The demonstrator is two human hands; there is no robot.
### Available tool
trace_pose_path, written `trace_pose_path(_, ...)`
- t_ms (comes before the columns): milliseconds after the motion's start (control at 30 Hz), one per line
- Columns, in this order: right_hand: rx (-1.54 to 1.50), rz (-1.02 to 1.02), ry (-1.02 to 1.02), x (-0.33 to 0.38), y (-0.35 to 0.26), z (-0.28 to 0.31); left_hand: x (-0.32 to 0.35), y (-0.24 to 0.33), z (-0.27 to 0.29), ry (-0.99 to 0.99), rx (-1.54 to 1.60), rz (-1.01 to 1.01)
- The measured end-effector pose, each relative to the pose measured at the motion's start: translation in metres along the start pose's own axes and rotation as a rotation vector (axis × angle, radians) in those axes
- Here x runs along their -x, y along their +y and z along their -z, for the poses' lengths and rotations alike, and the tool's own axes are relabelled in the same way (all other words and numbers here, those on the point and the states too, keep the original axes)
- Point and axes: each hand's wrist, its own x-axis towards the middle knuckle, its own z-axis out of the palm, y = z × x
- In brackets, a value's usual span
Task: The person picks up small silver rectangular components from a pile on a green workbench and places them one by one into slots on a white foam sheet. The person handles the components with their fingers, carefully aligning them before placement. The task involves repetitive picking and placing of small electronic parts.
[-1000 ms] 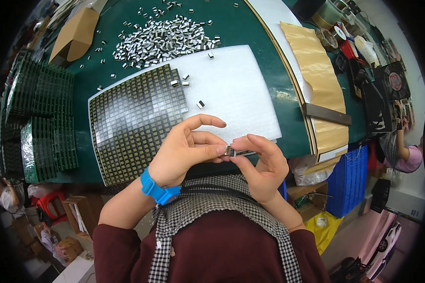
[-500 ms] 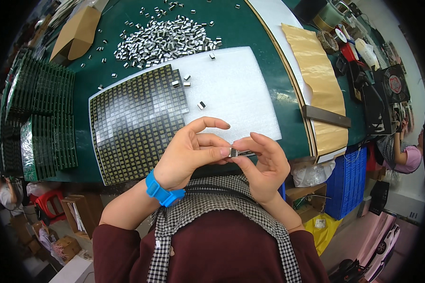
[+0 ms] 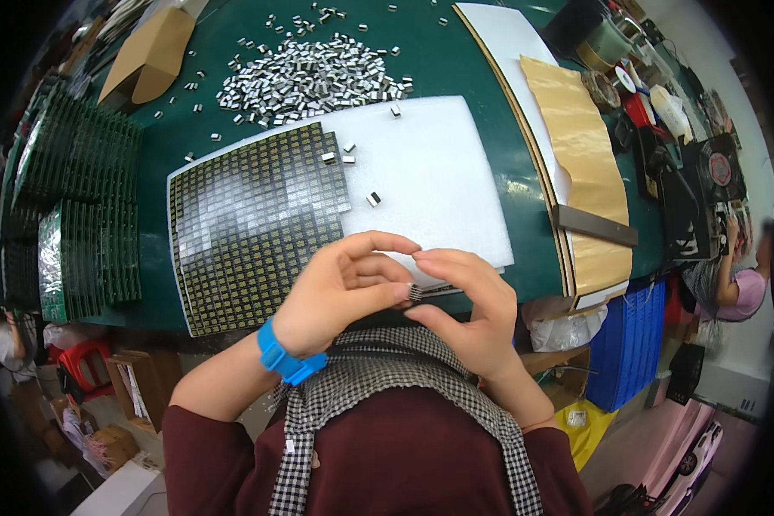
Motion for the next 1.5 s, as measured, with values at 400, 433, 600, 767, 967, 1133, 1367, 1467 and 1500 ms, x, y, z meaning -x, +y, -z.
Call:
trace_pose_path(400,-0.026,-0.234,-0.477,-0.097,0.035,-0.004,-0.065,0.056,0.067,0.102,-1.364,-0.685)
trace_pose_path(433,-0.001,-0.256,-0.475,-0.105,0.036,-0.004,-0.073,0.054,0.07,0.115,-1.387,-0.756)
trace_pose_path(600,0.249,0.021,-0.451,-0.129,0.053,-0.009,-0.099,0.063,0.081,0.069,-1.413,-0.843)
trace_pose_path(767,0.283,0.144,-0.396,-0.159,0.074,-0.017,-0.124,0.076,0.095,0.189,-1.405,-0.852)
trace_pose_path(967,0.324,-0.088,-0.518,-0.155,0.037,-0.007,-0.101,0.091,0.113,0.296,-1.391,-0.702)
trace_pose_path(1133,0.421,0.1,-0.578,-0.138,0.033,-0.036,-0.088,0.09,0.133,0.266,-1.265,-0.531)
trace_pose_path(1367,0.209,-0.166,-0.511,-0.172,0.068,-0.035,-0.052,0.126,0.207,0.819,-1.58,-0.252)
trace_pose_path(1467,0.128,-0.338,-0.547,-0.196,0.07,-0.043,-0.043,0.124,0.263,0.773,-1.472,0.021)
trace_pose_path(1500,0.117,-0.373,-0.554,-0.206,0.071,-0.044,-0.044,0.126,0.266,0.726,-1.404,0.073)
